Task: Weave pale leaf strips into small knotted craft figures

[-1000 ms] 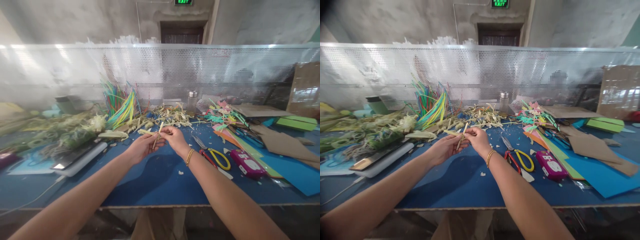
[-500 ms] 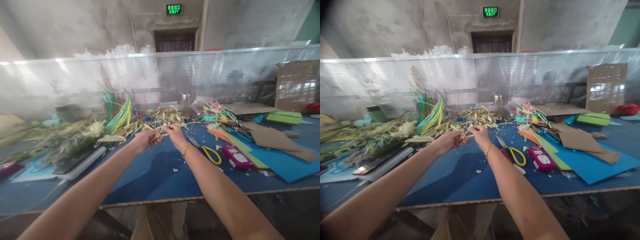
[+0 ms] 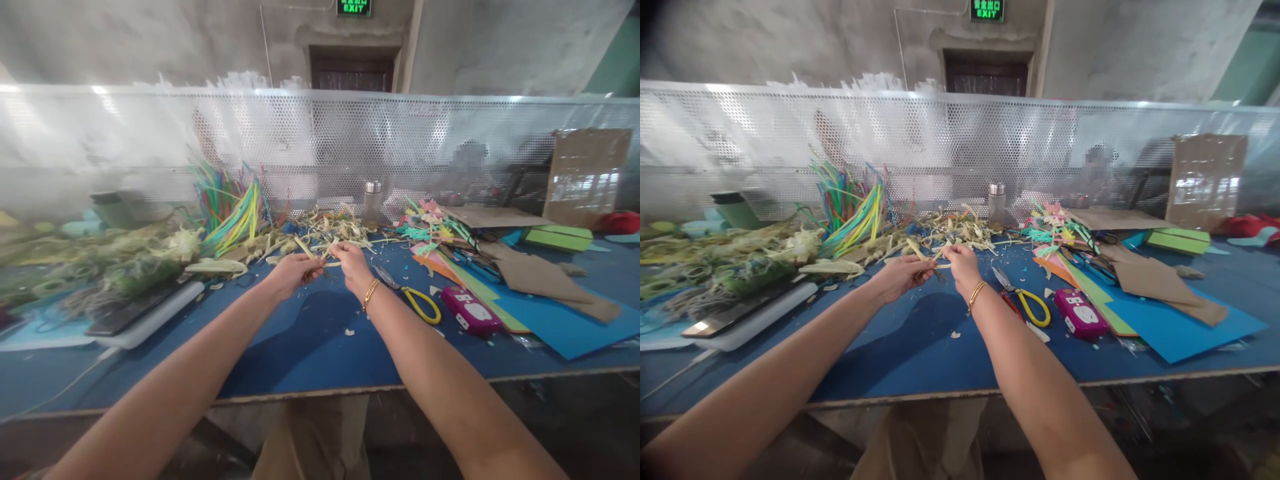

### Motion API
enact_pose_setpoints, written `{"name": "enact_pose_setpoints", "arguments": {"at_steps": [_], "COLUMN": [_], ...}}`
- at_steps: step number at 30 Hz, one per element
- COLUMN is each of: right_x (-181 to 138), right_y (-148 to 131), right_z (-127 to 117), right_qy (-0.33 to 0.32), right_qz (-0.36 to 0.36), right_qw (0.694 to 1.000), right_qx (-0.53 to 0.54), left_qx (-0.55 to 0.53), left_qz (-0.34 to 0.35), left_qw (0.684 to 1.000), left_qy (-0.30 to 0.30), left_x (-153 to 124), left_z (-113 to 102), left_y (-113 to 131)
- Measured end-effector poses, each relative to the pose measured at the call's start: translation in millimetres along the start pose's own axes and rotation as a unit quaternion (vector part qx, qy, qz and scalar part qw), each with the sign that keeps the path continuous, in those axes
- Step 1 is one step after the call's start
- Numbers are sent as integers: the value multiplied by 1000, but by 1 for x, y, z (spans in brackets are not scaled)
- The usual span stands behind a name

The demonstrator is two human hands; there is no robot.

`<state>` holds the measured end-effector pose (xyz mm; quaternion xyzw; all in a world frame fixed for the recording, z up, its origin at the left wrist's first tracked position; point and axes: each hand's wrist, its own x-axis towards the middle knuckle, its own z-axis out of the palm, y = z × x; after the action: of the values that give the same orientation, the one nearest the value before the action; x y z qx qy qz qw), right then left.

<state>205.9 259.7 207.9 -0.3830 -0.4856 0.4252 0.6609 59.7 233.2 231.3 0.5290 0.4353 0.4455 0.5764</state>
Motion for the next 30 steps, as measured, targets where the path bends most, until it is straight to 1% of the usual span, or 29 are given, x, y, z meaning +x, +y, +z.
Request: {"name": "enact_pose_setpoints", "arguments": {"at_steps": [2, 4, 5, 7, 8, 10, 12, 13, 16, 19, 22, 23, 25, 26, 27, 28, 30], "right_x": [4, 8, 9, 8, 6, -1, -9, -12, -16, -14, -14, -16, -21, -24, -27, -31, -36], "right_y": [0, -4, -7, -15, -19, -27, -31, -32, -32, -30, -33, -35, -40, -42, -43, -43, -38], "right_z": [-5, -11, -13, -16, -16, -13, -8, -5, 1, 2, 1, 0, 1, 2, 4, 6, 11], "right_qy": [1, 28, 49, 63, 43, 3, -35, -55, -93, -90, -63, -40, 30, 67, 88, 88, 28], "right_qz": [-20, -55, -74, -116, -142, -191, -213, -214, -209, -224, -256, -269, -291, -292, -286, -271, -225], "right_qw": [999, 993, 987, 966, 949, 906, 874, 865, 858, 864, 864, 862, 854, 848, 844, 841, 837], "right_qx": [-42, -98, -134, -221, -277, -377, -435, -451, -460, -442, -428, -427, -431, -436, -446, -460, -498], "left_qx": [-11, -32, -43, -58, -57, -32, 11, 33, 86, 96, 42, 2, -97, -145, -183, -209, -236], "left_qz": [1, -8, -14, -21, -20, -13, -4, 2, 6, -15, -31, -31, -23, -14, -3, 13, 39], "left_qw": [1000, 999, 999, 998, 998, 999, 999, 999, 995, 993, 996, 998, 994, 989, 983, 978, 971], "left_qy": [-5, -12, -11, -5, -3, -13, -35, -43, -57, -68, -69, -63, -40, -29, -21, -15, 1], "left_x": [-2, -2, -3, -3, -3, -3, -5, -6, -8, -10, -9, -8, -5, -4, -2, -1, 2], "left_z": [-2, -4, -5, -7, -7, -7, -6, -5, -4, -2, -1, -1, 0, 0, 0, 1, 0], "left_y": [0, 0, 0, -1, -1, -2, -3, -4, -5, -6, -5, -4, -4, -4, -4, -4, -6]}}
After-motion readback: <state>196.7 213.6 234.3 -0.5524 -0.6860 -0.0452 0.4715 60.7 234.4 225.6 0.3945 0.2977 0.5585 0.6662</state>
